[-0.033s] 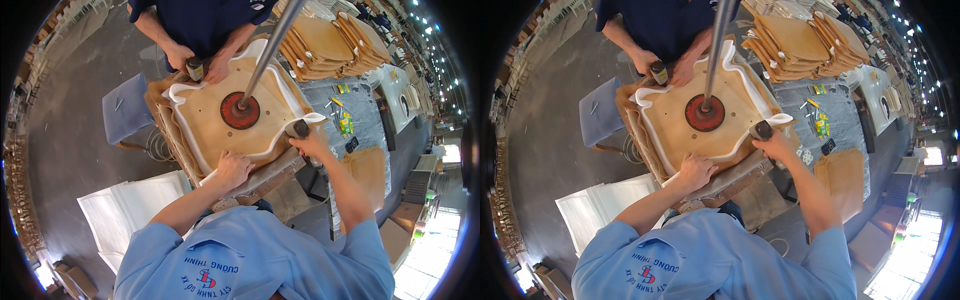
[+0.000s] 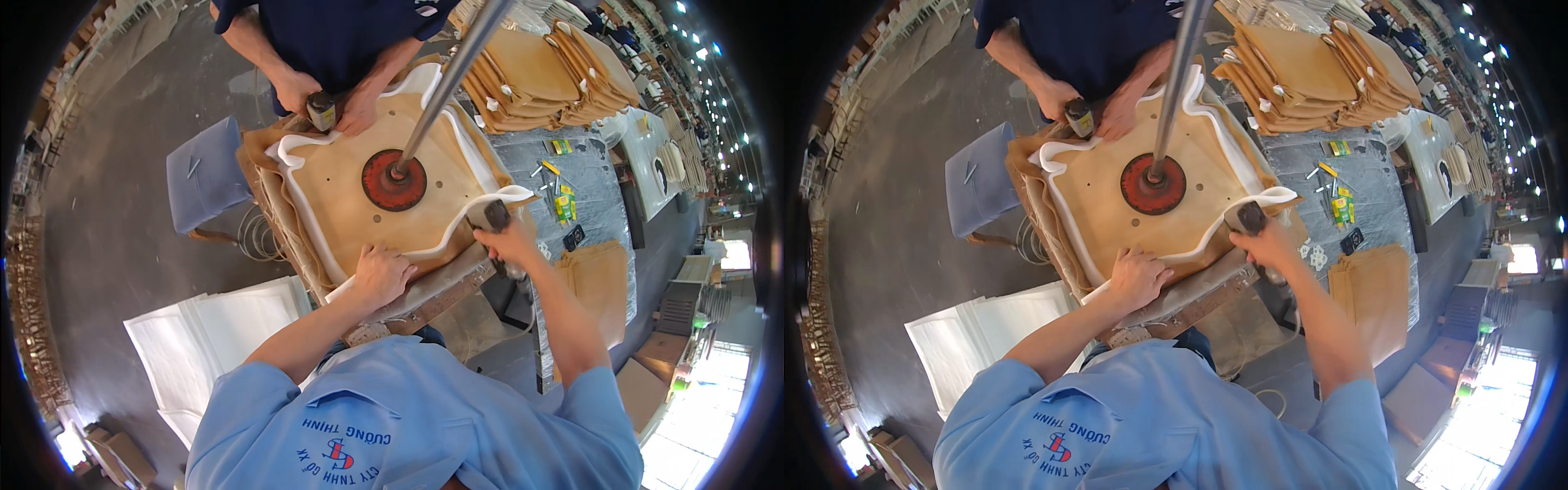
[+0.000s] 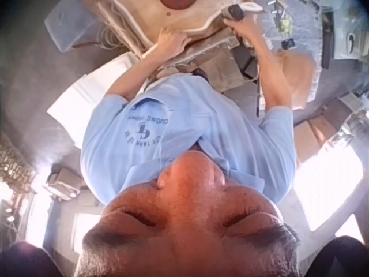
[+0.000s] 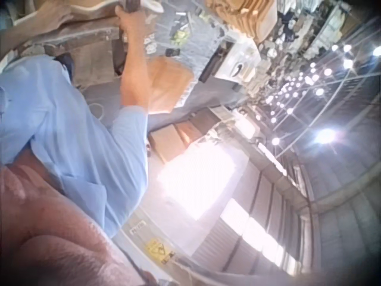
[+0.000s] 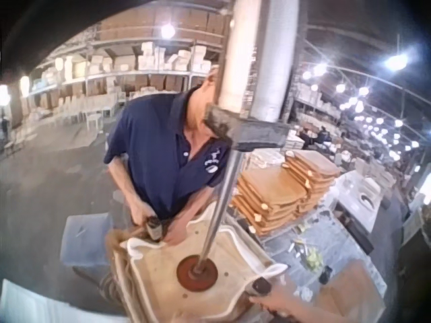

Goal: The person staples fabric to the underside of a chair seat using a staple gun while a coworker assists by holding the seat and applying staples. The person then places a cardboard sheet over the seat and covers it with a white protective sheet.

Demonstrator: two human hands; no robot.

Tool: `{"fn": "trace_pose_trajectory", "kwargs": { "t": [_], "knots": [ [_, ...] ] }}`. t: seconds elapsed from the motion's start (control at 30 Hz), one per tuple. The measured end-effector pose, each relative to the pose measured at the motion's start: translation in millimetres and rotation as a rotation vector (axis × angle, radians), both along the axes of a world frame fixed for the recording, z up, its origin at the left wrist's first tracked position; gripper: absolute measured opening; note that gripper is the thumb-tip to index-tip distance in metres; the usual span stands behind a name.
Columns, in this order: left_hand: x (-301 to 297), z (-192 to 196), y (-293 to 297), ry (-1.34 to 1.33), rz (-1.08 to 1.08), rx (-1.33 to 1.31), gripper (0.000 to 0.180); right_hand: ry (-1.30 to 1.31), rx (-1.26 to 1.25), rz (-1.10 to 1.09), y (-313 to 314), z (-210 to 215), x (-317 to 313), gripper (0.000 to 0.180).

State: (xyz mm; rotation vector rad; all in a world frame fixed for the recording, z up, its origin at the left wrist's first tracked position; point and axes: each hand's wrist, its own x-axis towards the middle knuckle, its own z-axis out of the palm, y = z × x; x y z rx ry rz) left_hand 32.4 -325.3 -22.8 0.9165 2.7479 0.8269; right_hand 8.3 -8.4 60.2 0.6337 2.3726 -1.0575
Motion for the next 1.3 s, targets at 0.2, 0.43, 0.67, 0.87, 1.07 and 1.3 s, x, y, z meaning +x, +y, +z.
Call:
{"fn": "trace_pose_trajectory", "kwargs": {
  "t": [0.2,0.43,0.67,0.87,1.07,1.3],
  "knots": [
    [-9,-14,-2,-0.084,0.15,0.099,0.025,-0.009,-0.366,-0.092,-66,18,57,0.032],
    [-3,-29,3,-0.086,0.297,0.247,0.023,-0.054,-0.358,-0.102,-112,-7,72,0.025],
    [-4,-30,0,-0.043,0.299,0.228,0.022,-0.081,-0.32,-0.111,-133,-5,58,0.023],
    [-5,-34,-2,-0.047,0.293,0.211,0.019,-0.123,-0.277,-0.089,-140,-6,48,0.024],
    [-3,-31,6,-0.03,0.284,0.216,0.011,-0.083,-0.039,0.016,-137,-16,53,0.046],
    [-5,-28,6,-0.057,0.267,0.113,0.016,-0.104,-0.163,-0.104,-145,3,49,0.042]
  ]
}}
